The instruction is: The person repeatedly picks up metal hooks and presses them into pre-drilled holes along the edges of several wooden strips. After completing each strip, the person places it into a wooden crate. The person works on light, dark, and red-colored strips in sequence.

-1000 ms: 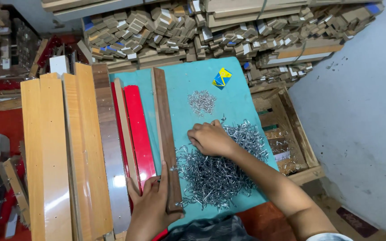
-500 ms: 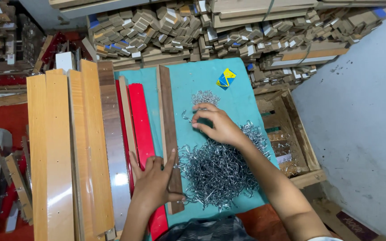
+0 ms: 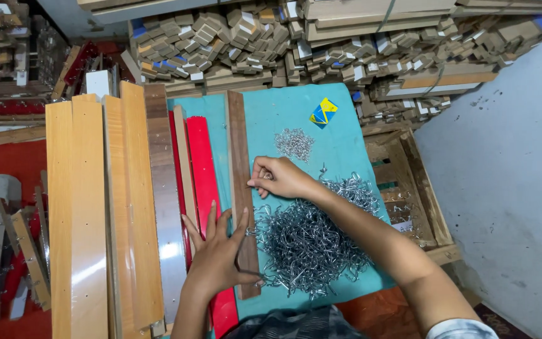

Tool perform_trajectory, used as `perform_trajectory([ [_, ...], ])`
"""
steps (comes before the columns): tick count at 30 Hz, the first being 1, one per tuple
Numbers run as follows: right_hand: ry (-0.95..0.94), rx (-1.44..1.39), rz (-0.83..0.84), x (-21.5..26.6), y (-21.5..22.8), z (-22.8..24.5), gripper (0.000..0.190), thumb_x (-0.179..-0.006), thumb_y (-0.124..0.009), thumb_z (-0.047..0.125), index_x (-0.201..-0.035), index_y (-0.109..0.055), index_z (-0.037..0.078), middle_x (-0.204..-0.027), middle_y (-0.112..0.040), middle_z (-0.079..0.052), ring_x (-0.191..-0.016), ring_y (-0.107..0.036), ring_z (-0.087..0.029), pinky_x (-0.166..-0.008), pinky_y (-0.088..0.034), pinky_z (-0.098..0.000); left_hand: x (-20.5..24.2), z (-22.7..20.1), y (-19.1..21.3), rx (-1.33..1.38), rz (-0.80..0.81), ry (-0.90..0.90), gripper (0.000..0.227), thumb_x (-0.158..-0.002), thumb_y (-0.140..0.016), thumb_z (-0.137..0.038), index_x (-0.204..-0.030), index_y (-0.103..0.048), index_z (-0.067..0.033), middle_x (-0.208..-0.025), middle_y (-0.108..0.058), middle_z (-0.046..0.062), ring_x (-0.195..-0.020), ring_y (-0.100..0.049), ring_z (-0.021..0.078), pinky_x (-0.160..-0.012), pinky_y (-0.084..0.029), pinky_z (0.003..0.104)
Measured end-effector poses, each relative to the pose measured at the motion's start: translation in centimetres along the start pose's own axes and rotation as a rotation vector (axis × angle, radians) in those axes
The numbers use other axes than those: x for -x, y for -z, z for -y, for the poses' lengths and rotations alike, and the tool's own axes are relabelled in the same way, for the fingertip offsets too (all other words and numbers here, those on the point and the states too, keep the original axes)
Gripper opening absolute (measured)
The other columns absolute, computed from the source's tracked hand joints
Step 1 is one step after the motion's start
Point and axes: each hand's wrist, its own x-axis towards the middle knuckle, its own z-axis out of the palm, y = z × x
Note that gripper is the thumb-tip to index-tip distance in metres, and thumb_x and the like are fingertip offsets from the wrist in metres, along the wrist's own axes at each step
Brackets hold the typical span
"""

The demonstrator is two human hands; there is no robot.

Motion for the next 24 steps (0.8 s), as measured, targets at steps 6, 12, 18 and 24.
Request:
perform_trajectory([
  [6, 0.088, -0.061, 0.06, -0.4, -0.1, -1.2, 0.02, -0.088, -0.077, 0.007, -0.104, -0.067, 0.012, -0.103, -0.079, -0.002, -0.102, -0.075, -0.012, -0.096, -0.056, -0.0259, 0.5, -0.1, 0.3, 0.071, 0.098, 0.046, 0.171, -0.056, -0.108, -0.075, -0.164, 0.015, -0.0247, -0.17, 0.006, 0.02, -0.152, 0.026, 0.0468, -0.1, 0.027, 0.082],
  [12, 0.235, 0.303, -0.095, 0.2, -0.6, -0.9, 0.014, -0.092, -0.071, 0.009, -0.106, -0.071, 0.009, -0.101, -0.08, -0.008, -0.088, -0.078, -0.019, -0.077, -0.061, -0.0309, 0.5, -0.1, 0.2, 0.049, 0.071, 0.014, 0.177, -0.051, -0.113, -0.076, -0.164, 0.012, -0.0208, -0.168, 0.004, 0.025, -0.152, 0.027, 0.0425, -0.098, 0.027, 0.083],
  [18, 0.035, 0.145, -0.007, 0.4, 0.5, 0.9, 0.01, -0.092, -0.063, 0.002, -0.091, -0.068, 0.01, -0.083, -0.079, -0.004, -0.075, -0.082, -0.013, -0.066, -0.06, -0.0238, 0.3, -0.4, 0.2, 0.038, 0.045, 0.023, 0.171, -0.053, -0.111, -0.064, -0.164, 0.012, -0.0233, -0.165, -0.004, 0.026, -0.155, 0.02, 0.0406, -0.098, 0.023, 0.086],
  [24, -0.084, -0.129, 0.054, -0.4, 0.7, -0.1, 0.009, -0.093, -0.064, -0.005, -0.094, -0.069, 0.002, -0.084, -0.079, -0.014, -0.075, -0.08, -0.018, -0.071, -0.067, -0.0263, 0.3, -0.7, 0.7, 0.073, 0.11, 0.049, 0.166, -0.06, -0.108, -0.062, -0.163, 0.016, -0.0238, -0.166, -0.001, 0.028, -0.155, 0.021, 0.0409, -0.099, 0.027, 0.084],
])
